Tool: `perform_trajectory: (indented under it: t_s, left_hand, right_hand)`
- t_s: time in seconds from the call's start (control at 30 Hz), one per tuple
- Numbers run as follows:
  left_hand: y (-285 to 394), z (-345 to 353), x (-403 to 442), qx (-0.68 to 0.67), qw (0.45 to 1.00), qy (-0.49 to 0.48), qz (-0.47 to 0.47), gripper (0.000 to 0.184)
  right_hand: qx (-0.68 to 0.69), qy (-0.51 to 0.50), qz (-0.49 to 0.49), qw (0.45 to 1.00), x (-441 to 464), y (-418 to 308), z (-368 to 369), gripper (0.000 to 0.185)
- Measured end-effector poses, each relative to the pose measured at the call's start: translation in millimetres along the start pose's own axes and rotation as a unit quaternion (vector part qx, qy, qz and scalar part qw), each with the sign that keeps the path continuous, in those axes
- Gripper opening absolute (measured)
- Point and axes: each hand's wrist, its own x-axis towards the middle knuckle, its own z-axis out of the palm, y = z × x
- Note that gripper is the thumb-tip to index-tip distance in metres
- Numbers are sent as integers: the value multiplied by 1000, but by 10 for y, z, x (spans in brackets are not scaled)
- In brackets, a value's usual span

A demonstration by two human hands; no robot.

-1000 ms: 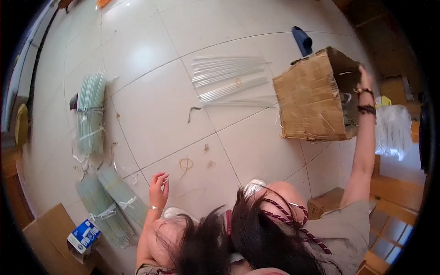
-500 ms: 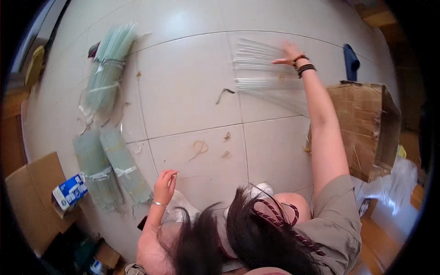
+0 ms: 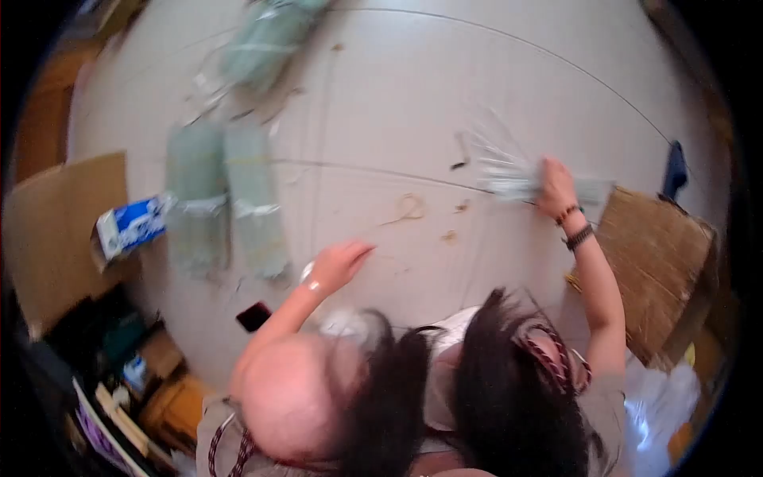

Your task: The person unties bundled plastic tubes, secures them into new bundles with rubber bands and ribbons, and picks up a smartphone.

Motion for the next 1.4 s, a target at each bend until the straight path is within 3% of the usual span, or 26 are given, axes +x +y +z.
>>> perform_trajectory:
  t_s: [0.1,0.2,0.33,0.4,0.47,0.53,0.6,0.7,0.73,0.83,0.87,1.03,1.13,1.3,1.33,1.4]
  left_hand:
    - [9,-15,157,-22,999,-9,49,13]
    - [94,31,355,-52,995,-28,82,14]
    - [-52,99,681,-36,987,-63,141,23]
    - [186,-308,942,-17,990,-85,108,45]
    - [420,-589,1183,-57,986,42,153,78]
    - [896,-998,1327,-166,957,153,182,98]
    - [1107,-1162,1570,-285,893,258,236,110]
    - [1527,-1519,1378,-492,804,287,170,101]
    - [1518,-1505,1362,-417,807,373,187,81]
    - [1542,-1688,1146,-132,914,329,196,59]
    - [1549,-1587,1154,-160,914,329,173,46]
    - [1358,-1030,1234,-265,895,312,180,37]
    - [1040,-704,1389,-277,900,293,166,36]
    - [650,-476,1418,-259,914,262,173,27]
    - [388,-346,1451,-140,948,250,139,31]
    - [139,-196,1516,-64,947,302,88,29]
  right_hand:
    - [0,34,6,999,-148,-240,70,45]
    - [71,52,-18,996,-177,-262,-54,32]
    - [115,4,-17,993,75,-493,-536,26]
    - [268,-38,-57,961,286,-879,-988,26]
    - [424,-47,-86,900,440,-1467,-1423,24]
    - [574,-86,-113,806,579,-2117,-1862,21]
    - [584,-17,-196,788,670,-2541,-2010,22]
    - [531,107,-296,787,804,-2893,-2056,29]
    - [523,110,-301,790,837,-2930,-2020,31]
    - [551,48,-267,789,814,-2915,-1780,36]
    - [565,23,-249,786,784,-2908,-1689,38]
    - [629,-81,-167,755,632,-2925,-1247,49]
    - [619,-61,-170,764,699,-2986,-1006,55]
    - [352,192,-227,887,742,-2789,-668,62]
    - [354,182,-174,901,615,-2737,-648,61]
    - [374,123,-92,915,262,-2597,-341,54]
